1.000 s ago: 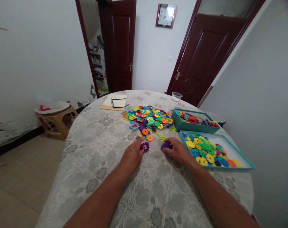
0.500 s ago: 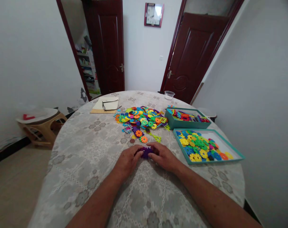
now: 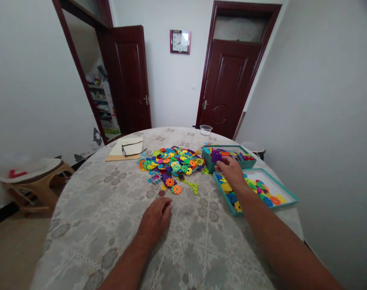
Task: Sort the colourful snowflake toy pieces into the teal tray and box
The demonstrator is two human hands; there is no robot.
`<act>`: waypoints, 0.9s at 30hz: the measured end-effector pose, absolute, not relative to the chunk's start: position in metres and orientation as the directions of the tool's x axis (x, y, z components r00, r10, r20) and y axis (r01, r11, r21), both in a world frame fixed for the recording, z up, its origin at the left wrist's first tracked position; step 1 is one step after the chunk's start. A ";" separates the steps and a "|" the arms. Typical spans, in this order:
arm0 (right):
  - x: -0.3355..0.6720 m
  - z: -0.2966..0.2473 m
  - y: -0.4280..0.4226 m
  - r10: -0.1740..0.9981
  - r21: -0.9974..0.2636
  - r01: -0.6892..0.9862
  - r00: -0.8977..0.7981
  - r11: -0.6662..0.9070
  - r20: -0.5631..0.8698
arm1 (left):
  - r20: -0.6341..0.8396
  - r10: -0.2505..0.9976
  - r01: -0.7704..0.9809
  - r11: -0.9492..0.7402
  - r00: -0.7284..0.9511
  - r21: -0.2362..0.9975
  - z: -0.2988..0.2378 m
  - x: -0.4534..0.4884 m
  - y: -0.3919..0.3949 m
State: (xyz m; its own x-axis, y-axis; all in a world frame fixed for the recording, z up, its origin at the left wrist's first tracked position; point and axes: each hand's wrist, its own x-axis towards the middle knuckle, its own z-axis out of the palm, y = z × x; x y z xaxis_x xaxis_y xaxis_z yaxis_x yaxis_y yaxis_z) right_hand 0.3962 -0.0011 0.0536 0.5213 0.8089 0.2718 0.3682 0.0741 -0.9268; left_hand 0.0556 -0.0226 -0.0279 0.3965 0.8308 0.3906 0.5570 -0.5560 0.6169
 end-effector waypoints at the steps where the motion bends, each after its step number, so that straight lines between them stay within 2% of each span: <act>1: 0.406 0.054 0.006 0.793 -0.938 0.339 0.549 0.075 0.262 | 0.393 0.829 0.561 -0.558 0.397 0.611 -0.027 0.056 -0.023; 6: 0.416 0.035 0.002 0.801 -0.941 0.334 0.549 0.053 0.240 | 0.405 0.827 0.576 -0.562 0.390 0.593 -0.021 0.056 -0.025; 9: 0.396 0.016 -0.029 0.845 -0.923 0.382 0.475 0.052 0.244 | 0.399 0.828 0.593 -0.561 0.394 0.578 -0.021 0.056 -0.024; 11: 0.374 0.003 -0.055 0.910 -0.866 0.495 0.324 0.071 0.259 | 0.398 0.829 0.606 -0.559 0.393 0.566 -0.023 0.056 -0.023; 13: 0.348 -0.007 -0.077 0.944 -0.772 0.612 0.121 0.173 0.307 | 0.405 0.830 0.618 -0.557 0.385 0.554 -0.027 0.056 -0.021; 16: 0.312 -0.017 -0.096 0.918 -0.632 0.677 -0.179 0.376 0.354 | 0.434 0.820 0.628 -0.568 0.374 0.532 -0.031 0.056 -0.018; 18: 0.295 -0.020 -0.100 0.887 -0.546 0.703 -0.307 0.455 0.344 | 0.457 0.805 0.623 -0.587 0.379 0.517 -0.032 0.055 -0.018; 23: 0.283 -0.025 -0.103 0.863 -0.356 0.790 -0.413 0.499 0.292 | 0.466 0.795 0.626 -0.599 0.388 0.500 -0.027 0.056 -0.024; 27: 0.283 -0.023 -0.107 0.866 -0.299 0.816 -0.434 0.495 0.249 | 0.455 0.810 0.640 -0.578 0.371 0.507 -0.024 0.059 -0.027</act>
State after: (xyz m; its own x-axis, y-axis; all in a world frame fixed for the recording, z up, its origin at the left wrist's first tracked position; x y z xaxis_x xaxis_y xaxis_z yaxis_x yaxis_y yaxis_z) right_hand 0.2835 -0.1068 -0.0233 -0.4343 0.8658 0.2486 0.8158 0.4951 -0.2988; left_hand 0.0586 -0.0265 -0.0235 0.3715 0.8095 0.4547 0.6395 -0.5781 0.5068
